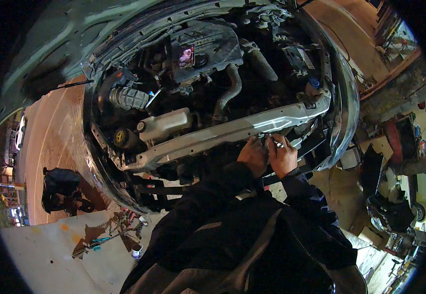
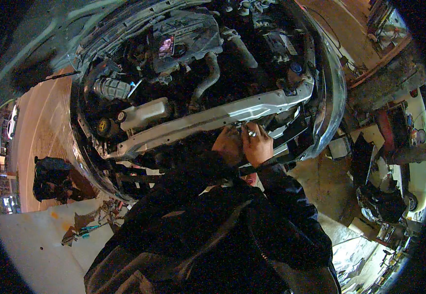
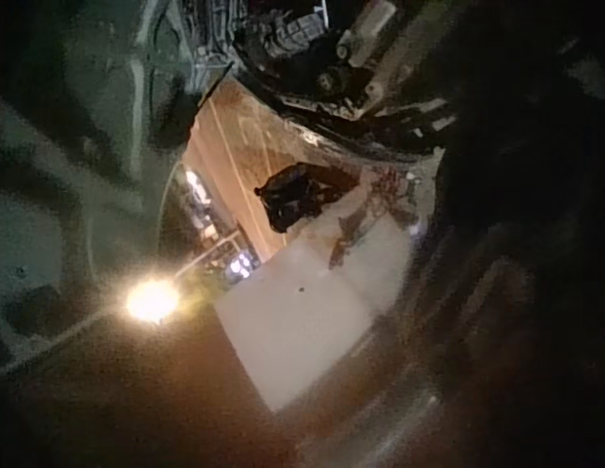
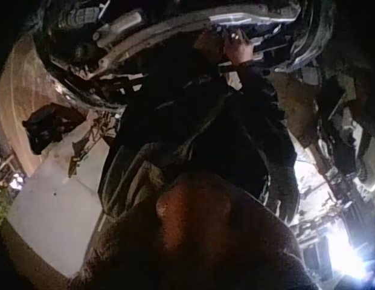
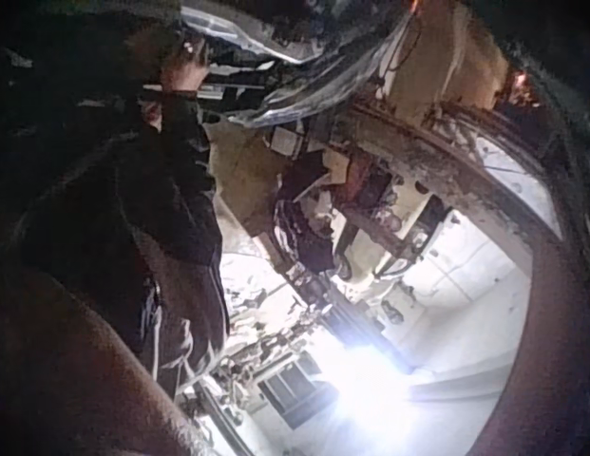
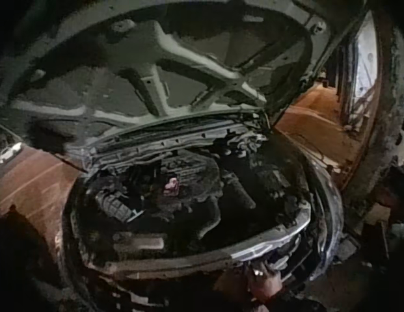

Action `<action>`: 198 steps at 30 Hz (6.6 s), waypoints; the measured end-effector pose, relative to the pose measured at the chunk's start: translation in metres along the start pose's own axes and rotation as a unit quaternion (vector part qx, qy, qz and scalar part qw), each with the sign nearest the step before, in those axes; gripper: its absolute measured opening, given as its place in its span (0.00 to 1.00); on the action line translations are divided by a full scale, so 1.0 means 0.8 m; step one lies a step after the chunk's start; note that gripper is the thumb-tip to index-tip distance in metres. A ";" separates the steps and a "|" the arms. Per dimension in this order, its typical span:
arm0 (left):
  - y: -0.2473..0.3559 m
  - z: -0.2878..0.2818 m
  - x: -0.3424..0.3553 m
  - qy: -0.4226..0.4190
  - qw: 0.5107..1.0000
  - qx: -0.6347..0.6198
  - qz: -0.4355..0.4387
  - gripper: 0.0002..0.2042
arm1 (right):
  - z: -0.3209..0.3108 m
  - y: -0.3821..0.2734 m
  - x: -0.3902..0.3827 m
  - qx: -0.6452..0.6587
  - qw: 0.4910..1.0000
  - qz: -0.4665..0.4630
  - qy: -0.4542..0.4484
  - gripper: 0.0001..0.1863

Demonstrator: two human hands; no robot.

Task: The person works on the front of a car with the hood open, using a wrench to tighten bolts on the radiator support. They briefly walk away to retrieve a tool and return to continue tightening the bolts.

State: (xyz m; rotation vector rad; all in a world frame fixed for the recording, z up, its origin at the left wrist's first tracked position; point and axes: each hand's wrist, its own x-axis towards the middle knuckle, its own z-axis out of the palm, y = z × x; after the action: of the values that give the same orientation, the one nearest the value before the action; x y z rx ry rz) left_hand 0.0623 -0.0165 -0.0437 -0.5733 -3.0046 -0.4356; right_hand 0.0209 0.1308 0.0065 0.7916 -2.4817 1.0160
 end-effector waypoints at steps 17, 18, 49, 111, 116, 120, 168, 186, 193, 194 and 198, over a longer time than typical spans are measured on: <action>0.019 -0.023 0.010 0.013 0.994 -0.062 -0.088 0.24 | 0.011 0.104 0.022 0.536 0.732 0.418 0.055 0.14; 0.018 -0.023 0.010 0.010 0.990 -0.091 -0.104 0.24 | 0.010 0.100 0.018 0.477 0.784 0.387 0.090 0.14; 0.012 -0.030 0.005 -0.003 1.000 0.014 -0.020 0.25 | 0.002 0.095 0.036 0.519 0.725 0.452 -0.021 0.14; 0.007 -0.014 0.002 -0.001 1.000 -0.018 -0.019 0.24 | -0.001 0.008 -0.002 -0.028 1.000 0.009 0.003 0.08; 0.008 -0.010 0.001 0.013 0.999 -0.022 -0.025 0.18 | -0.001 0.003 -0.003 0.000 1.000 0.007 0.001 0.07; 0.006 -0.006 -0.001 0.081 0.996 -0.036 -0.003 0.19 | 0.000 0.002 -0.001 0.011 1.000 -0.004 -0.010 0.08; 0.010 -0.016 0.005 0.059 0.998 0.027 -0.017 0.25 | 0.012 0.080 0.027 0.408 0.833 0.373 0.025 0.13; 0.006 -0.020 0.007 0.058 0.996 0.062 0.015 0.27 | -0.005 0.033 0.006 0.113 0.982 0.144 0.055 0.10; 0.004 -0.010 0.006 0.024 0.999 0.038 0.000 0.29 | -0.011 0.015 0.003 0.043 0.994 0.078 0.057 0.06; 0.004 -0.009 0.007 0.015 0.999 0.042 -0.006 0.29 | -0.011 0.013 0.003 0.046 0.994 0.077 0.069 0.06; 0.005 -0.010 0.008 0.024 0.999 0.043 -0.009 0.29 | -0.009 0.011 0.001 0.089 0.987 0.115 0.061 0.07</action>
State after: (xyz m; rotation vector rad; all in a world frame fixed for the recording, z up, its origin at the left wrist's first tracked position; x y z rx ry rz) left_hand 0.0579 -0.0133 -0.0343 -0.5216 -2.9686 -0.3157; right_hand 0.0161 0.1410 0.0072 0.4816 -2.4420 1.3394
